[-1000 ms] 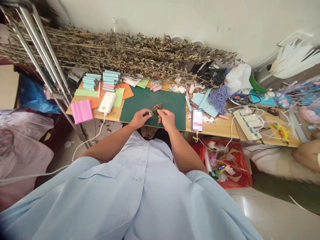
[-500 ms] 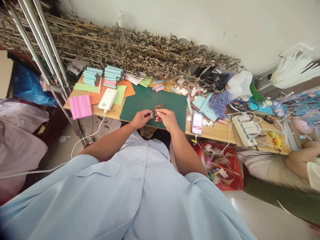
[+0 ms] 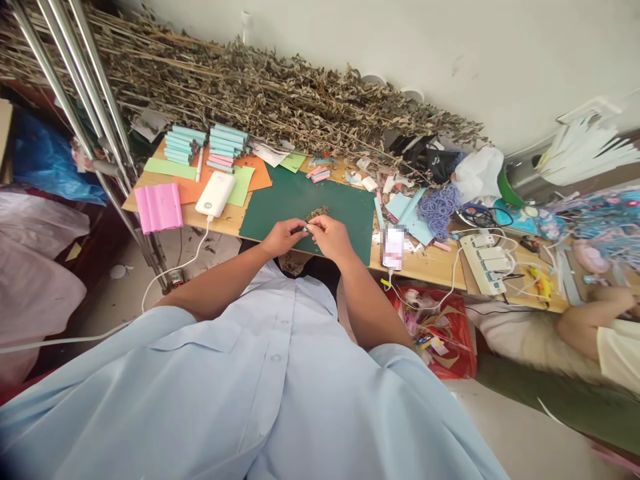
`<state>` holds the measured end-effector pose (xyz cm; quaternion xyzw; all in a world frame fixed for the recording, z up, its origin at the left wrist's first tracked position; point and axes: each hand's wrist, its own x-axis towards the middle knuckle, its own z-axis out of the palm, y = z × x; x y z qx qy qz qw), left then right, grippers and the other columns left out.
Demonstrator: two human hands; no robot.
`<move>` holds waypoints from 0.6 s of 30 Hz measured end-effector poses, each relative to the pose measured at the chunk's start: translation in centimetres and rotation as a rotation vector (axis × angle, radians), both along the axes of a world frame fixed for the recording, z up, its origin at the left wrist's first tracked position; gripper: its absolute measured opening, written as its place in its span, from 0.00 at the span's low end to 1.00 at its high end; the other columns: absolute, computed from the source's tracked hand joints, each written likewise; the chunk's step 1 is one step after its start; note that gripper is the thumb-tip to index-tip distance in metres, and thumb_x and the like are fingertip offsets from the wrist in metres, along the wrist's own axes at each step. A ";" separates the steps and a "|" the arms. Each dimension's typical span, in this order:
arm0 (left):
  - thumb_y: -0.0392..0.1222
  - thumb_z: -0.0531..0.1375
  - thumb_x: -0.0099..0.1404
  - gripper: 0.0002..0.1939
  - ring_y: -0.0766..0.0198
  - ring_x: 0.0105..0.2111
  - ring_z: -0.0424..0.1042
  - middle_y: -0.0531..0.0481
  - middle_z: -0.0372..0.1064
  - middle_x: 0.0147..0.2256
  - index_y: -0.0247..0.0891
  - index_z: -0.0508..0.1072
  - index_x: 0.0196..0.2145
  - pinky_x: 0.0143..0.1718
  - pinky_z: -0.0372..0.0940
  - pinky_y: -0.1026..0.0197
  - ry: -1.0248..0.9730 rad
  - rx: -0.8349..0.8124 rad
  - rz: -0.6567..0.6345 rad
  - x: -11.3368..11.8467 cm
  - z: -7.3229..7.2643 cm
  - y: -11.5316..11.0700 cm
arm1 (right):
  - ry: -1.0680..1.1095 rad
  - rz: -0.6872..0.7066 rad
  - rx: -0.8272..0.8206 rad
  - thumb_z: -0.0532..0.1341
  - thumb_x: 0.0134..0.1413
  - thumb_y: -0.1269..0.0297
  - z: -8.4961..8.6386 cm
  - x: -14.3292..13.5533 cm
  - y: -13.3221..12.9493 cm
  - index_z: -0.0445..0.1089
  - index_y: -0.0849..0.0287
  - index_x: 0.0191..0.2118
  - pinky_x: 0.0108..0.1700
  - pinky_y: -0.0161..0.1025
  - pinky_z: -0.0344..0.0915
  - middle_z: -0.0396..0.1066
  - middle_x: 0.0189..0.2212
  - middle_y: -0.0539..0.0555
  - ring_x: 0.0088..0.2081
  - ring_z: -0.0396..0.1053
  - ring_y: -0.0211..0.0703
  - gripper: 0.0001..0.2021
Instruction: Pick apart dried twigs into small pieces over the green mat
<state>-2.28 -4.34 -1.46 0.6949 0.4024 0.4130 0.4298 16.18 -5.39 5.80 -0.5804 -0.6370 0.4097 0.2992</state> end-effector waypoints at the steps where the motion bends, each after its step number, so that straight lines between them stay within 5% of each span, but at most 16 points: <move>1: 0.45 0.62 0.69 0.12 0.65 0.33 0.70 0.48 0.76 0.37 0.35 0.78 0.44 0.38 0.64 0.63 -0.001 -0.002 -0.002 0.0 0.0 0.0 | -0.055 0.008 0.031 0.64 0.58 0.56 0.0 0.1 0.0 0.76 0.54 0.39 0.34 0.38 0.72 0.76 0.27 0.48 0.28 0.73 0.40 0.09; 9: 0.48 0.62 0.70 0.15 0.64 0.34 0.71 0.47 0.77 0.38 0.35 0.79 0.46 0.40 0.65 0.62 0.004 0.019 -0.027 -0.1 0.0 0.1 | -0.249 0.140 0.294 0.63 0.61 0.62 0.8 -0.1 -0.1 0.80 0.53 0.39 0.47 0.43 0.70 0.79 0.36 0.53 0.40 0.75 0.46 0.07; 18: 0.48 0.63 0.69 0.15 0.66 0.32 0.69 0.48 0.77 0.37 0.35 0.79 0.46 0.38 0.64 0.63 0.007 0.021 -0.019 0.0 -0.5 0.2 | -0.272 0.210 0.269 0.59 0.63 0.66 0.9 0.1 0.1 0.81 0.52 0.43 0.54 0.44 0.69 0.79 0.44 0.55 0.47 0.75 0.47 0.11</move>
